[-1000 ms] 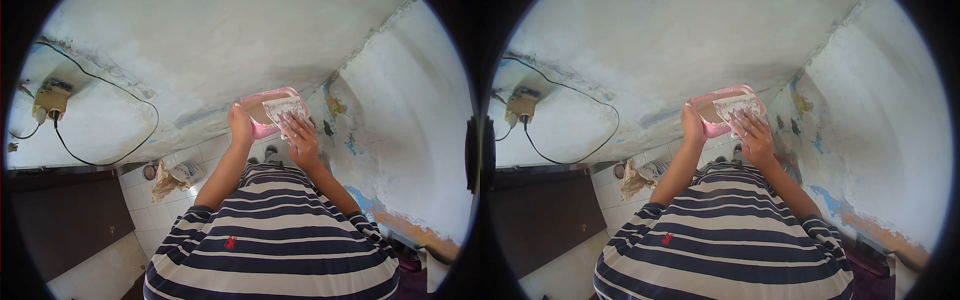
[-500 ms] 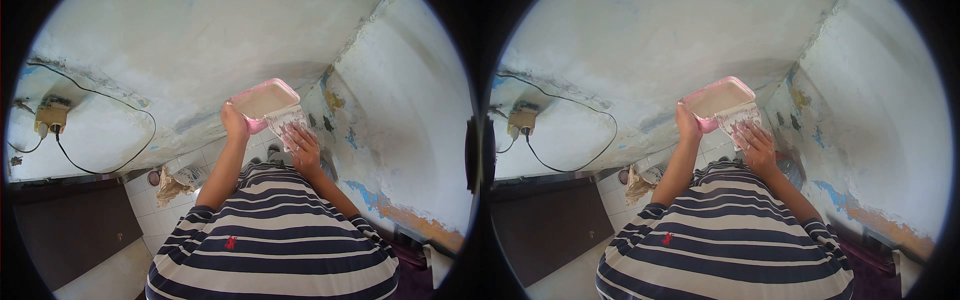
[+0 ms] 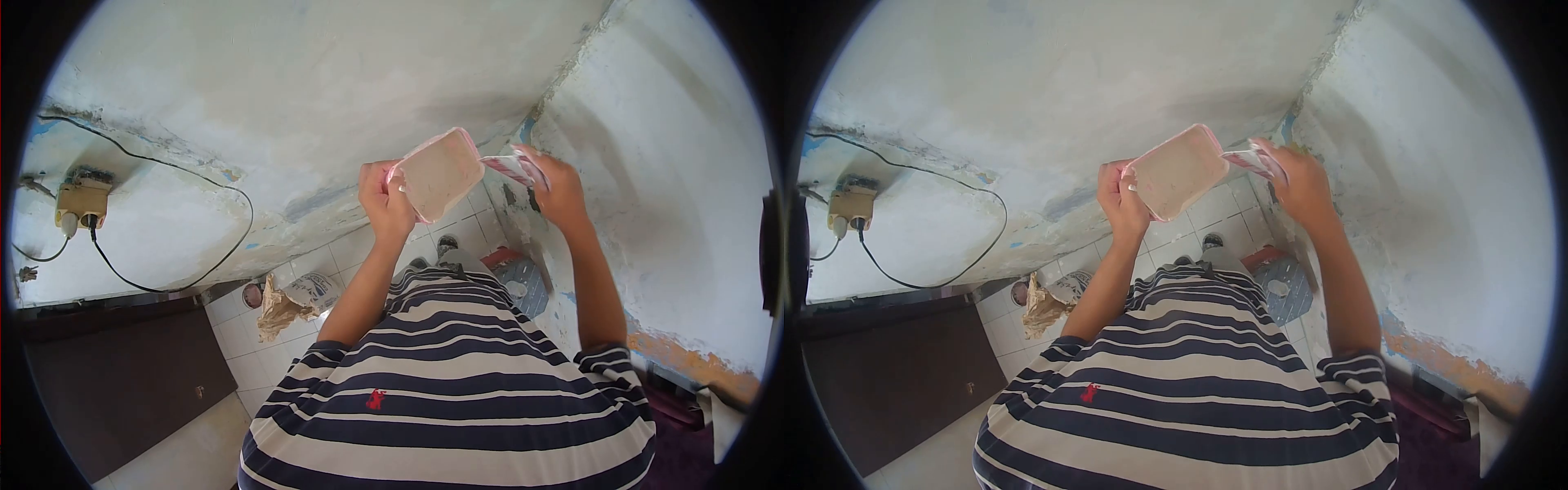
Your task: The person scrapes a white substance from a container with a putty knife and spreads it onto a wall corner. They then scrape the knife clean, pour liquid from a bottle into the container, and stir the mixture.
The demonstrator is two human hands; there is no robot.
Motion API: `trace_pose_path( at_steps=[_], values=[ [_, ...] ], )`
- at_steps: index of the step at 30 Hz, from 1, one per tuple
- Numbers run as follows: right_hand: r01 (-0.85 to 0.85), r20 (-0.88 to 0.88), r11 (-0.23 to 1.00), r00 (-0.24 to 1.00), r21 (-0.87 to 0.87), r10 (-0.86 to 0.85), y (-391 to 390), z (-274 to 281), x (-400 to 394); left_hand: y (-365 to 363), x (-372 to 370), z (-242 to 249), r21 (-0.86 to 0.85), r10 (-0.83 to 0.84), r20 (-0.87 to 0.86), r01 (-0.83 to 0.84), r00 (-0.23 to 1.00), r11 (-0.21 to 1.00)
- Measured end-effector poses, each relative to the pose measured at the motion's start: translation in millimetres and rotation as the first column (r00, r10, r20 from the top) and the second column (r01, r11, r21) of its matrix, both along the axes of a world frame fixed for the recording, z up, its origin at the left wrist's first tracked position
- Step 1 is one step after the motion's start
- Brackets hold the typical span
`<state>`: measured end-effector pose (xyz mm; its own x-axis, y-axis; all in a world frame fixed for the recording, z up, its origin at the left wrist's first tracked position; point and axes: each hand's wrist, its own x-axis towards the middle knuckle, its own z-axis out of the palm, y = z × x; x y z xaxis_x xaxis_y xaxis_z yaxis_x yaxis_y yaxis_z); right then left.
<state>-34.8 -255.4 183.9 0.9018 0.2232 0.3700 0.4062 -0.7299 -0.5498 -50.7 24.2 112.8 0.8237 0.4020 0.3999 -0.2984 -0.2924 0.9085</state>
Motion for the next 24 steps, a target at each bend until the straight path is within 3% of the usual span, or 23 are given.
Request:
trace_pose_path(
  at_steps=[2, 6, 8, 14, 18, 24],
  values=[
    [-0.131, -0.038, 0.96, 0.991, -0.246, 0.125, 5.3, 4.1, 15.7, -3.5, -0.9, 0.3, -0.01, 0.0, 0.016, 0.0, 1.0, 1.0],
    [-0.242, -0.067, 0.867, 0.969, -0.435, 0.237, 32.3, 7.8, 33.2, -4.7, -4.9, 2.6, 0.01, -0.028, 0.002, 0.027, 1.0, 1.0],
    [-0.313, -0.144, 0.757, 0.948, -0.574, 0.284, 44.0, 8.0, 36.4, -5.9, -6.9, 3.0, 0.024, -0.044, -0.017, 0.045, 0.999, 0.999],
    [-0.408, -0.318, 0.624, 0.913, -0.667, 0.257, 73.4, 15.9, 33.6, -14.0, -12.2, 3.0, 0.073, 0.02, 0.005, -0.02, 1.0, 0.997],
    [-0.433, -0.302, 0.659, 0.901, -0.616, 0.31, 78.8, 13.5, 28.2, -14.7, -16.4, -4.5, 0.068, -0.003, -0.051, 0.006, 0.999, 0.998],
    [-0.503, -0.418, 0.698, 0.854, -0.51, 0.31, 87.4, 10.4, 21.8, -15.5, -18.1, -11.5, 0.08, -0.005, -0.057, 0.01, 0.998, 0.997]
  ],
)
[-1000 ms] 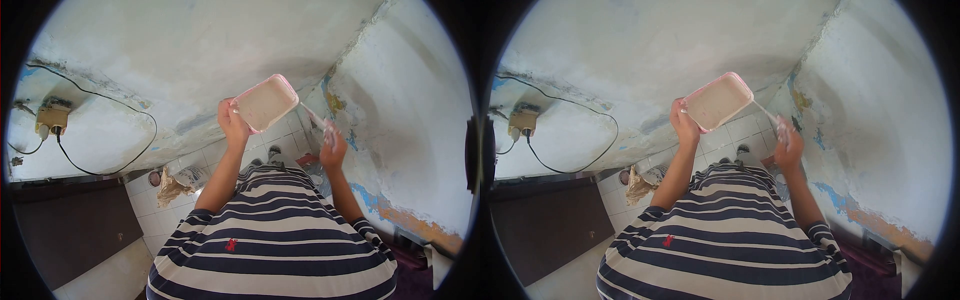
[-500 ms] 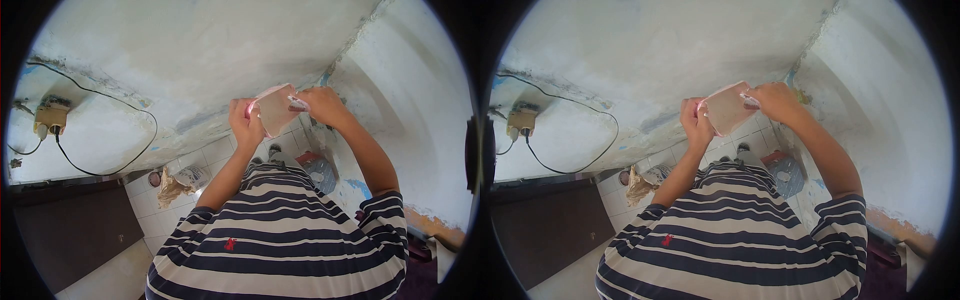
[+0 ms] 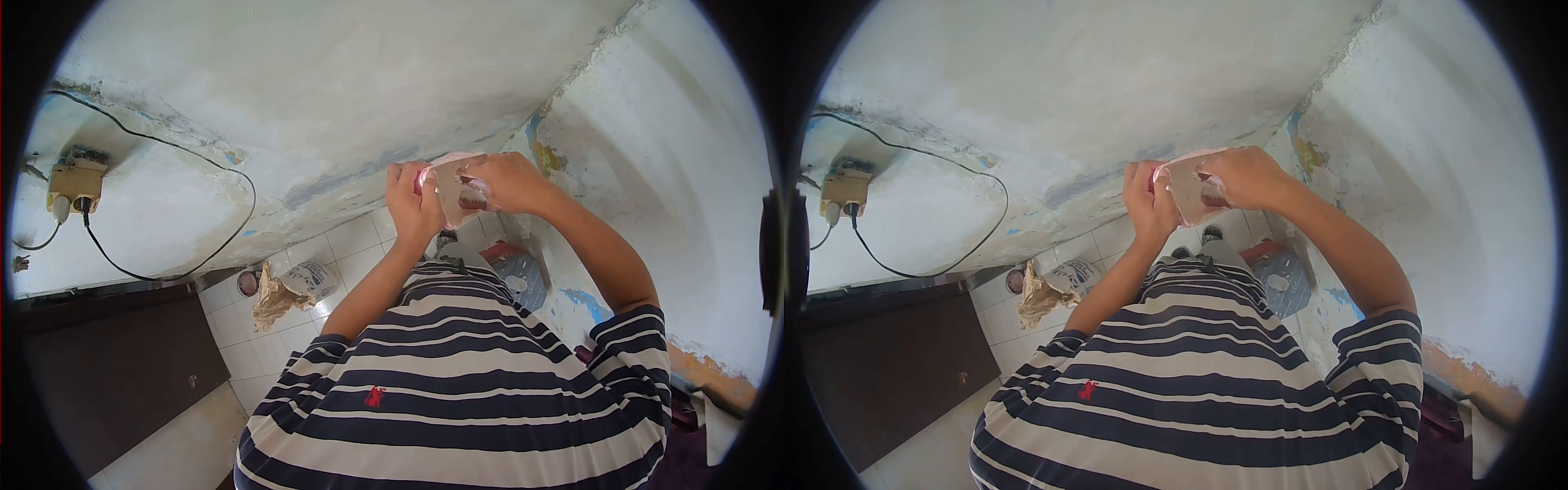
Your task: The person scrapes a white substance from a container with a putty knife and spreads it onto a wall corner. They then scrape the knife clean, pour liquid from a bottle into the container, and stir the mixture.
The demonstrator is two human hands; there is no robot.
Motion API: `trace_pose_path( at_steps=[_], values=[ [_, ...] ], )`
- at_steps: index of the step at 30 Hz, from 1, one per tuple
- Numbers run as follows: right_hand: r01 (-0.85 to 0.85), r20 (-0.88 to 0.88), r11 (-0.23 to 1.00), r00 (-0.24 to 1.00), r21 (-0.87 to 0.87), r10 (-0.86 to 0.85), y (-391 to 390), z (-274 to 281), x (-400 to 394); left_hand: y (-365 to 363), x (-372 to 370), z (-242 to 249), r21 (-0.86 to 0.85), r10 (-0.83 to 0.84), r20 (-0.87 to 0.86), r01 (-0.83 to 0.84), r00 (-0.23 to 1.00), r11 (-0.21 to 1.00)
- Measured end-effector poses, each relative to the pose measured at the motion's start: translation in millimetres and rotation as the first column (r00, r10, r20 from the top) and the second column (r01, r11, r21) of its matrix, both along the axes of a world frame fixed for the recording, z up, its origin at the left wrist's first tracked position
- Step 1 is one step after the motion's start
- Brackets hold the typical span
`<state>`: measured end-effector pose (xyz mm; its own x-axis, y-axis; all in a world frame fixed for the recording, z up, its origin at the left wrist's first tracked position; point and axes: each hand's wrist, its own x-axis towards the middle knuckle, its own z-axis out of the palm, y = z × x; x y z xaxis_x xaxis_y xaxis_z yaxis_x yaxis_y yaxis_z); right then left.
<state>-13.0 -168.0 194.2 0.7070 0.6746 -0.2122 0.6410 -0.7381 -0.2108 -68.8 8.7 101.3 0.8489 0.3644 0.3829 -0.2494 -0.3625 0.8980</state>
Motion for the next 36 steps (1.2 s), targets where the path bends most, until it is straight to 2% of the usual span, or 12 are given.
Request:
trace_pose_path(
  at_steps=[11, 15, 21, 23, 24, 26, 27, 29, 30, 32, 34, 36],
  values=[
    [0.082, -0.353, 0.953, 0.935, 0.293, 0.028, -2.9, -17.4, 17.3, -4.1, 7.8, -39.4, -0.008, 0.009, -0.206, -0.011, 0.979, 1.0],
    [0.127, -0.465, 0.916, 0.883, 0.381, 0.071, -16.1, -29.5, 33.2, -1.8, 11.4, -47.4, -0.146, -0.089, -0.359, 0.038, 0.929, 0.989],
    [0.394, -0.719, 0.81, 0.694, 0.436, 0.049, -49.2, -54.1, 40.6, 3.4, 18.9, -56.6, -0.236, -0.154, -0.426, 0.055, 0.892, 0.97],
    [0.729, -0.86, 0.531, 0.51, 0.433, 0.001, -62.0, -74.3, 34.7, 7.1, 22.6, -62.4, -0.259, -0.15, -0.401, 0.045, 0.904, 0.965],
    [0.729, -0.856, 0.524, 0.517, 0.44, -0.002, -69.5, -83.0, 32.4, 8.7, 23.9, -63.0, -0.291, -0.16, -0.391, 0.044, 0.906, 0.956],
    [0.891, -0.9, 0.175, 0.382, 0.419, 0.21, -85.1, -97.5, 27.5, 7.2, 26.6, -58.1, -0.323, -0.183, -0.365, 0.06, 0.913, 0.945],
    [0.886, -0.893, 0.162, 0.402, 0.435, 0.202, -89.5, -103.4, 24.4, 5.1, 27.1, -54.4, -0.323, -0.166, -0.356, 0.045, 0.92, 0.945],
    [0.913, -0.753, -0.283, 0.403, 0.293, 0.521, -97.6, -110.5, 13.7, 2.9, 27.7, -52.3, -0.327, -0.169, -0.332, 0.055, 0.928, 0.943],
    [0.902, -0.746, -0.302, 0.427, 0.31, 0.511, -100.3, -107.5, 8.5, 4.9, 29.6, -57.9, -0.348, -0.197, -0.36, 0.065, 0.912, 0.935],
    [0.822, -0.681, -0.525, 0.515, 0.221, 0.52, -106.7, -103.0, 2.7, 4.4, 33.9, -64.4, -0.368, -0.243, -0.376, 0.096, 0.894, 0.925],
    [0.809, -0.684, -0.564, 0.506, 0.166, 0.525, -124.4, -107.5, 11.5, 1.1, 39.7, -66.9, -0.299, -0.182, -0.44, 0.048, 0.879, 0.953],
    [0.74, -0.581, -0.643, 0.616, 0.196, 0.532, -130.9, -86.6, 19.2, -2.0, 45.8, -68.1, -0.337, -0.199, -0.408, 0.056, 0.891, 0.94]
  ],
)
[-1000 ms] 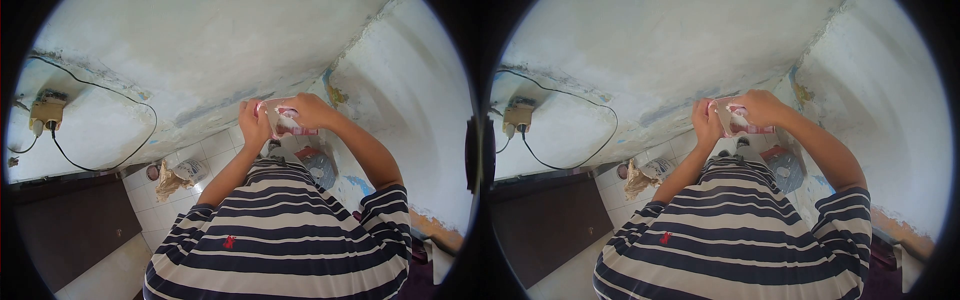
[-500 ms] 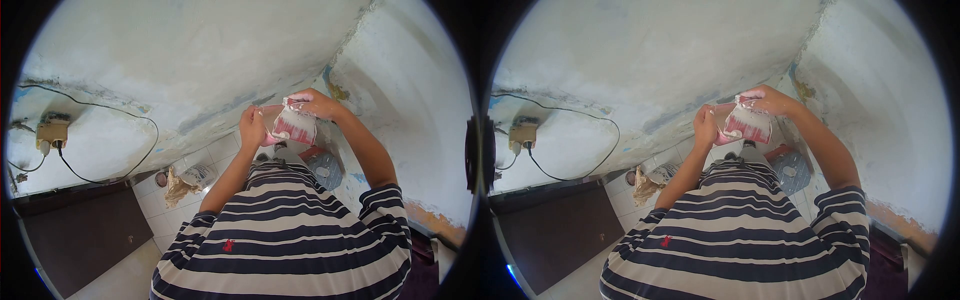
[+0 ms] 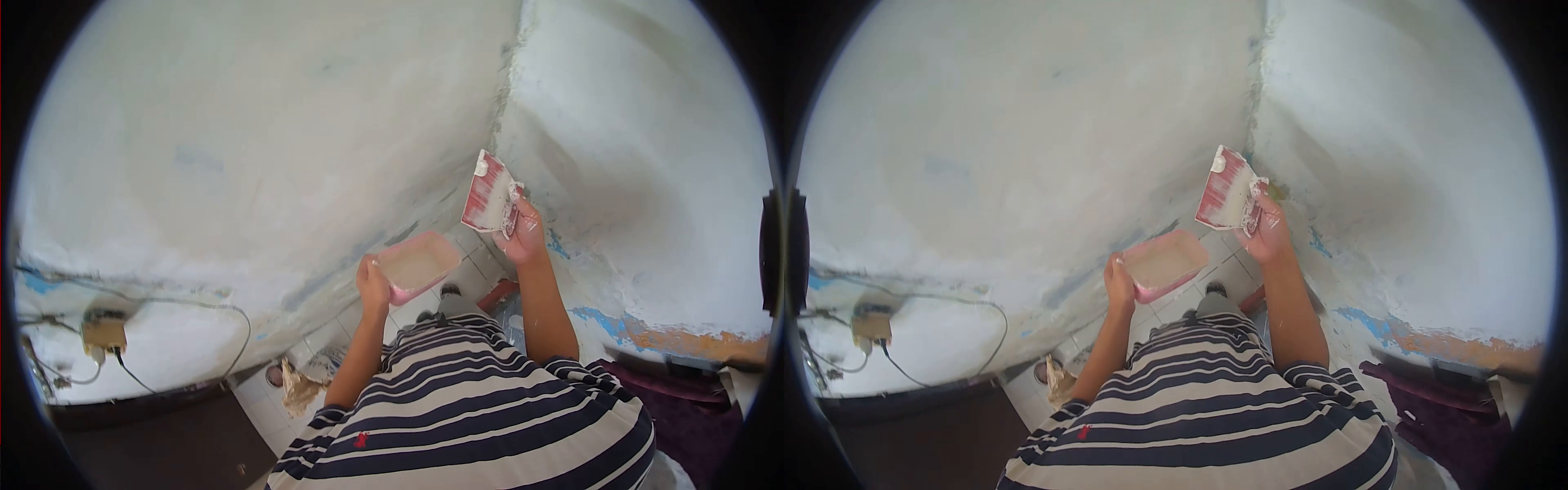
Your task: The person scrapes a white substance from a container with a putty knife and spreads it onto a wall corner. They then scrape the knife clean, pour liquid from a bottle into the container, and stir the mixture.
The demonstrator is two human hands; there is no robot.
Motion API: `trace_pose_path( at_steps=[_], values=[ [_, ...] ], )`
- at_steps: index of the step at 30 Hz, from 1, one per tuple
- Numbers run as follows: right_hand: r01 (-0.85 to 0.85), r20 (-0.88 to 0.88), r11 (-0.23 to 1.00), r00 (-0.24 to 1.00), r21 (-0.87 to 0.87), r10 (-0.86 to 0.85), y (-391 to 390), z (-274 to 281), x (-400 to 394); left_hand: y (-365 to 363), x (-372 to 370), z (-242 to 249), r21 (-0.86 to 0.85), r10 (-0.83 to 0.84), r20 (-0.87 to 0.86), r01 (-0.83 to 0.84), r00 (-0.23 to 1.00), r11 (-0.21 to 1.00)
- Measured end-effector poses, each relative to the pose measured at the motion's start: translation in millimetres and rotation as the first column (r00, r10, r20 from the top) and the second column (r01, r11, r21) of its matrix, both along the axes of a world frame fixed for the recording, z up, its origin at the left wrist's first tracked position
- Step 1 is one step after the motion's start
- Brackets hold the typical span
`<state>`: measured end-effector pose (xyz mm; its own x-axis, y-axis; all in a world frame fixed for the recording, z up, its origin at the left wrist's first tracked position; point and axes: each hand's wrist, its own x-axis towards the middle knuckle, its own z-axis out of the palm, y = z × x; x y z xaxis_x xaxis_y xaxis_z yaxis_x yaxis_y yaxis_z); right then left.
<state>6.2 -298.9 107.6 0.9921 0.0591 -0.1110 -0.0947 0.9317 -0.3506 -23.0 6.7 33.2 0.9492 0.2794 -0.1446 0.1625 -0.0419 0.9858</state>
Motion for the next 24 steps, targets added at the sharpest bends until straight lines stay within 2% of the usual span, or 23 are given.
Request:
trace_pose_path(
  at_steps=[2, 4, 6, 7, 9, 10, 12, 13, 14, 16, 18, 19, 21, 22, 24],
  values=[
    [0.051, 0.011, 0.999, 0.999, -0.01, -0.051, -6.8, 32.2, 8.6, -4.2, 8.1, -1.0, -0.038, 0.002, 0.029, -0.001, 1.0, 0.999],
    [0.091, 0.019, 0.996, 0.996, -0.014, -0.091, -18.4, 47.9, 17.1, -5.8, 15.8, -2.7, -0.056, 0.019, -0.013, -0.02, 1.0, 0.998],
    [0.184, 0.044, 0.968, 0.983, -0.168, -0.179, -34.2, 52.7, 23.5, -5.2, 18.8, -8.6, -0.023, 0.02, 0.003, -0.02, 1.0, 1.0],
    [0.195, 0.047, 0.968, 0.981, -0.159, -0.19, -41.7, 54.3, 27.5, -6.3, 18.6, -7.5, 0.004, 0.031, 0.004, -0.031, 1.0, 1.0],
    [0.428, 0.167, 0.833, 0.904, -0.351, -0.394, -55.5, 55.4, 41.8, -10.8, 22.5, -1.9, 0.016, 0.052, -0.004, -0.052, 0.999, 0.999],
    [0.434, 0.168, 0.833, 0.901, -0.343, -0.4, -57.6, 58.5, 53.0, -12.2, 23.0, -0.2, 0.019, 0.083, -0.026, -0.083, 0.996, 0.996],
    [0.572, 0.205, 0.654, 0.809, -0.495, -0.551, -62.5, 65.4, 83.2, -10.1, 20.9, -8.6, 0.059, 0.081, -0.019, -0.08, 0.997, 0.995],
    [0.452, 0.047, 0.622, 0.83, -0.64, -0.556, -72.6, 54.3, 99.4, -12.2, 21.8, -10.3, 0.093, 0.083, -0.016, -0.082, 0.996, 0.992],
    [0.453, 0.046, 0.624, 0.83, -0.636, -0.556, -74.0, 42.0, 122.5, -14.6, 23.1, -12.5, 0.097, 0.083, -0.014, -0.082, 0.996, 0.992],
    [0.585, 0.372, 0.097, 0.625, -0.805, -0.686, -59.1, 25.6, 163.4, -20.7, 18.2, -9.4, 0.081, 0.115, -0.071, -0.109, 0.991, 0.991],
    [0.656, 0.582, -0.181, 0.466, -0.733, -0.667, -35.4, 54.8, 180.0, -18.4, 17.1, -21.8, 0.128, 0.115, -0.069, -0.105, 0.991, 0.986],
    [0.656, 0.581, -0.181, 0.463, -0.733, -0.67, -25.4, 58.5, 193.1, -17.5, 17.0, -26.0, 0.166, 0.118, -0.066, -0.106, 0.991, 0.98],
    [0.618, 0.696, -0.42, 0.308, -0.665, -0.649, -11.3, 61.3, 220.1, -14.8, 17.7, -29.8, 0.151, 0.097, -0.057, -0.088, 0.994, 0.985],
    [0.621, 0.698, -0.421, 0.304, -0.661, -0.648, -9.4, 62.5, 230.1, -14.0, 19.9, -30.5, 0.135, 0.079, -0.051, -0.071, 0.996, 0.988],
    [0.453, 0.745, -0.6, 0.291, -0.66, -0.6, -3.7, 62.6, 246.2, -10.5, 24.8, -27.3, 0.18, 0.052, -0.056, -0.042, 0.997, 0.983]
  ],
)
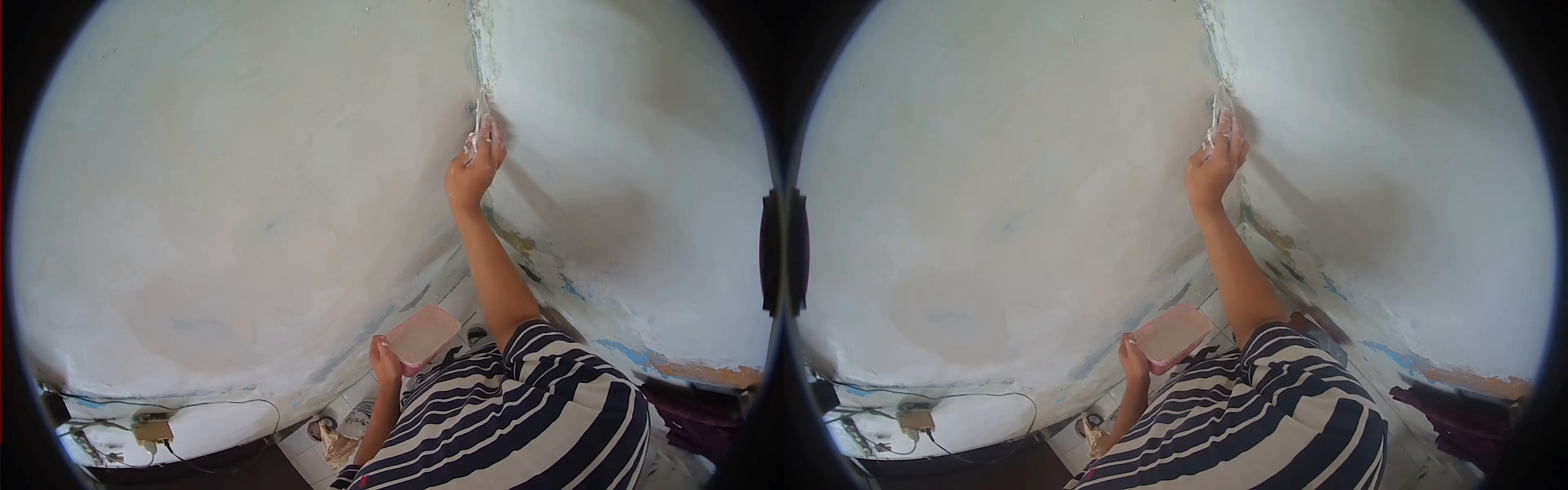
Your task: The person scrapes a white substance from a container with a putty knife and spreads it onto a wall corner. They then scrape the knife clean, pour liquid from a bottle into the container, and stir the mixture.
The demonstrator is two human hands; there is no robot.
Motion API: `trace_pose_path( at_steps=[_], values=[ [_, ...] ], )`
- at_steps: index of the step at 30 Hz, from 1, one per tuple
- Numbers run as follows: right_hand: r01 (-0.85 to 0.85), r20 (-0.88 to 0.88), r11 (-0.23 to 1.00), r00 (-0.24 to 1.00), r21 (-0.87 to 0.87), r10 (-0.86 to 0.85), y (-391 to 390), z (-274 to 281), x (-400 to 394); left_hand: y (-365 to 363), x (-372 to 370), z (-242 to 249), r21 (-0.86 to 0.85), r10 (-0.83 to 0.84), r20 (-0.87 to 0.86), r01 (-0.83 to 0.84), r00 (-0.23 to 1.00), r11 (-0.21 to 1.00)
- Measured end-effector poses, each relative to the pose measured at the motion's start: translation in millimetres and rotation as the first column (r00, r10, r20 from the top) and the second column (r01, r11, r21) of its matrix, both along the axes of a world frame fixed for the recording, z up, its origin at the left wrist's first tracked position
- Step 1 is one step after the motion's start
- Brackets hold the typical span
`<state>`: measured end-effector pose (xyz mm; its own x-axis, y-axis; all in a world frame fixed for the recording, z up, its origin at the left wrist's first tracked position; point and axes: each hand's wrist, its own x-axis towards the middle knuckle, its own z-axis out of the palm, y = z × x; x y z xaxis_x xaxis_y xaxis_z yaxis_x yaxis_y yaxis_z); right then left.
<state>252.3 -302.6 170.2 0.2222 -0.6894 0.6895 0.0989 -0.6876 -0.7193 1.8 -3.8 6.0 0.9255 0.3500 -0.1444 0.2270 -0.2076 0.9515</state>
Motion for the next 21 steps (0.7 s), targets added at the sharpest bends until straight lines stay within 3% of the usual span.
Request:
trace_pose_path(
  at_steps=[10, 12, 16, 18, 19, 21],
  values=[
    [-0.055, -0.016, 0.998, 0.998, 0.032, 0.055, 12.7, -3.1, 24.8, 37.5, 7.4, -1.1, 0.041, 0.038, -0.019, -0.037, 0.999, 0.998],
    [-0.125, -0.065, 0.987, 0.989, 0.097, 0.132, 10.5, -0.7, 18.5, 40.6, 8.3, 2.1, 0.038, 0.03, -0.042, -0.028, 0.999, 0.999],
    [-0.147, -0.139, 0.988, 0.979, 0.034, 0.151, 8.0, -6.0, -0.5, 41.2, 13.4, -4.3, 0.053, 0.0, -0.03, 0.002, 1.0, 0.999],
    [-0.226, -0.063, 0.964, 0.97, 0.142, 0.236, 13.7, -6.0, -9.6, 39.2, 14.7, -2.6, 0.045, -0.015, -0.045, 0.017, 0.999, 0.999],
    [-0.226, -0.059, 0.964, 0.97, 0.14, 0.236, 10.4, -0.3, -8.0, 37.4, 18.8, 0.0, 0.037, -0.019, -0.053, 0.021, 0.998, 0.999],
    [-0.02, 0.072, 1.0, 0.997, -0.001, 0.02, -1.0, 12.2, -6.1, 39.3, 23.9, -4.4, 0.046, -0.022, -0.049, 0.024, 0.999, 0.999]
  ],
)
